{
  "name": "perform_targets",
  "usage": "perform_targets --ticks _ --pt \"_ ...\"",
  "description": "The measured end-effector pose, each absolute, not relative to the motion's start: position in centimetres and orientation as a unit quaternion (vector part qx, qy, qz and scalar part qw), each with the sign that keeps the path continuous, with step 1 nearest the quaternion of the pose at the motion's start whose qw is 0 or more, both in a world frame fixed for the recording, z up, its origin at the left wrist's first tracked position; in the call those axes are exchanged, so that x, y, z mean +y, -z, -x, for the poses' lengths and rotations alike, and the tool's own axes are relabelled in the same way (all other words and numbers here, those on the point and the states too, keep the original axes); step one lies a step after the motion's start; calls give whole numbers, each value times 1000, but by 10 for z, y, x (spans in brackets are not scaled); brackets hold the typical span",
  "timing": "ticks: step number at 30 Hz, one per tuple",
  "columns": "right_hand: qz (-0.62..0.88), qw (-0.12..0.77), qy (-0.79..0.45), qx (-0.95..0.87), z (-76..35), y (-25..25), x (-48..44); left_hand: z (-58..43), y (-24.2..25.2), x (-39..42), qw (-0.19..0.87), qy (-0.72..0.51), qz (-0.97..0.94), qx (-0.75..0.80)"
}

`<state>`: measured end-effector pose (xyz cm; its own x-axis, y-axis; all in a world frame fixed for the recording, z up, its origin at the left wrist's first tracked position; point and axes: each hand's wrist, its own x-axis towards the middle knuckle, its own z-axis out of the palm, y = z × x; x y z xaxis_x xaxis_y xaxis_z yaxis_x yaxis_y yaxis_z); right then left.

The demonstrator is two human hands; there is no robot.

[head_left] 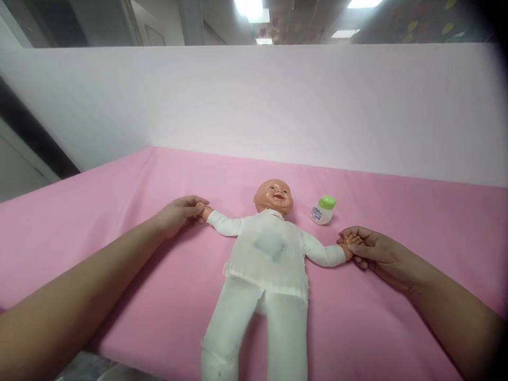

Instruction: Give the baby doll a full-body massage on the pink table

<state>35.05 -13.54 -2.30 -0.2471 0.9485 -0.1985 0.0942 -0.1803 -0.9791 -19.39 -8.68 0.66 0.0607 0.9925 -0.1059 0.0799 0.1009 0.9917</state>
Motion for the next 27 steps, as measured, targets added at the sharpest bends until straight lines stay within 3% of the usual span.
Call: perform_targets --ticks 15,27 --pt "565 385 -528 -504 -338 24 -136 193 -4 -84 508 -441 -502 543" --pt "501 383 -605 -486 -352 23 -134 194 -7 -88 515 -435 -510 534"
